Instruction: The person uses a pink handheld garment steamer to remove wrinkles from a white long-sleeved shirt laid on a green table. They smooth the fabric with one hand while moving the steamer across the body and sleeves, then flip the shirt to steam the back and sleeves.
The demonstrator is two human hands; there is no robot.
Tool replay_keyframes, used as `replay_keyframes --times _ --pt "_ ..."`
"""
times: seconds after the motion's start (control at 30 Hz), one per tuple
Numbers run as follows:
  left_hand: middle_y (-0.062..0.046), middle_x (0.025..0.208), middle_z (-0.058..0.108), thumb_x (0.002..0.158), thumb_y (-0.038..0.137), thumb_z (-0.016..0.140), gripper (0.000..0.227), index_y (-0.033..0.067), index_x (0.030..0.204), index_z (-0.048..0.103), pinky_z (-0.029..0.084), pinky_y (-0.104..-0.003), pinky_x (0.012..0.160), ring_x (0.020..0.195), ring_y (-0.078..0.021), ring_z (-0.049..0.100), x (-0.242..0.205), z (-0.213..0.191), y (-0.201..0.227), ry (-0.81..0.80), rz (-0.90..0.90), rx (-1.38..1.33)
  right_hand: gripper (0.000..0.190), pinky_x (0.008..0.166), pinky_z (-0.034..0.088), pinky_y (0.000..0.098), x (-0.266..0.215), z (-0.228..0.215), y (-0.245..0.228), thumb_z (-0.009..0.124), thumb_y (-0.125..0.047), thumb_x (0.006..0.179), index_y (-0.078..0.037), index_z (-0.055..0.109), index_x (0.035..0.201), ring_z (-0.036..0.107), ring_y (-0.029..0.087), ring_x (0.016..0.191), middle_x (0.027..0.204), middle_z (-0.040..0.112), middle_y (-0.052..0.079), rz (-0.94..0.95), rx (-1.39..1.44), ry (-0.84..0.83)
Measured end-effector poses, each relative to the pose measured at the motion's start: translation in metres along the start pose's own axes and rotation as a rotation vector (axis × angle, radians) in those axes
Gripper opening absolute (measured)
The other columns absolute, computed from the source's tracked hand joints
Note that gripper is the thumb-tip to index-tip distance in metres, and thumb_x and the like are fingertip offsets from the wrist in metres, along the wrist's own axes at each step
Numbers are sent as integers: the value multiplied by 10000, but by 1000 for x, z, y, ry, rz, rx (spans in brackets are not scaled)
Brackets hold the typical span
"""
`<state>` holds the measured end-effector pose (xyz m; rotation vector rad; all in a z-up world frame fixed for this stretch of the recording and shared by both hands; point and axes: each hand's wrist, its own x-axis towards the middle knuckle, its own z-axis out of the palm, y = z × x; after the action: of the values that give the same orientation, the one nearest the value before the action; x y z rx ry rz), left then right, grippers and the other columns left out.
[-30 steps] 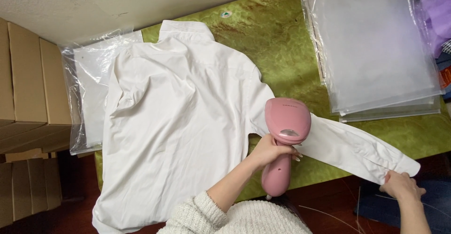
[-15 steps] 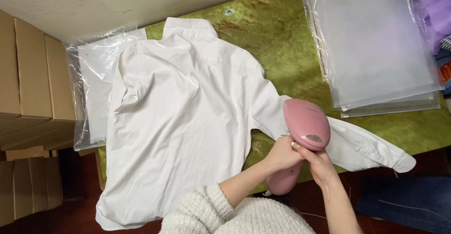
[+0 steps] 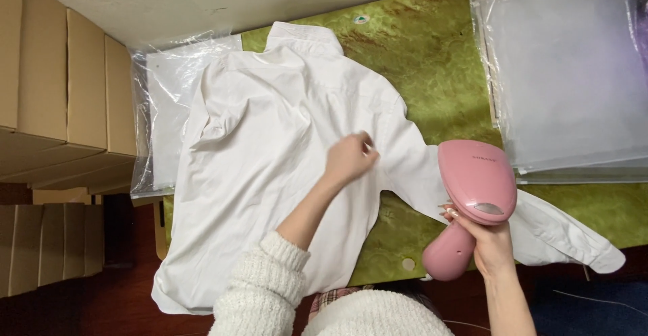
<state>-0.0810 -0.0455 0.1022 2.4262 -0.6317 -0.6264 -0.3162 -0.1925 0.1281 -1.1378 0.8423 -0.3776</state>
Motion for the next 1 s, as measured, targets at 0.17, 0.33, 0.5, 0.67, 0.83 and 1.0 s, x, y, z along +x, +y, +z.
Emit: replay_keyframes --times 0.17,0.33,0.5,0.67,0.83,1.0 --pt "-142 894 572 805 495 559 460 51 919 520 471 -508 596 744 -379 614 88 0 -115 510 -275 260 306 821 574 397 6 -13 19 653 154 663 124 617 965 656 318 860 934 657 247 -56 12 -38" --pt "-90 881 570 747 765 532 708 77 911 543 475 -413 525 682 -281 618 150 15 -169 571 -416 430 314 820 579 410 5 -6 15 675 171 631 134 631 940 664 329 852 907 667 258 -36 -31 -38" --pt "-153 872 666 804 112 373 268 74 886 626 492 -475 658 785 -378 651 179 17 -192 363 -195 369 341 781 580 451 5 -8 13 679 154 632 138 633 970 670 362 785 894 676 281 -1 -40 -81" --pt "-148 847 677 857 158 396 274 103 893 663 497 -474 657 780 -373 660 195 0 -216 397 -159 455 367 807 574 465 11 -17 17 671 179 611 151 620 973 671 380 840 920 671 296 36 -63 -42" --pt "-139 801 681 795 114 464 244 102 838 704 515 -441 654 754 -350 658 199 -25 -230 457 -175 534 339 783 577 481 20 -24 20 655 182 647 159 621 983 675 397 799 884 675 300 100 -76 -63" --pt "-127 838 703 822 111 447 282 134 917 712 518 -425 687 798 -325 680 205 -41 -237 454 -300 479 270 726 571 426 31 -32 29 681 128 645 145 665 915 674 350 731 821 690 267 81 -68 -103"
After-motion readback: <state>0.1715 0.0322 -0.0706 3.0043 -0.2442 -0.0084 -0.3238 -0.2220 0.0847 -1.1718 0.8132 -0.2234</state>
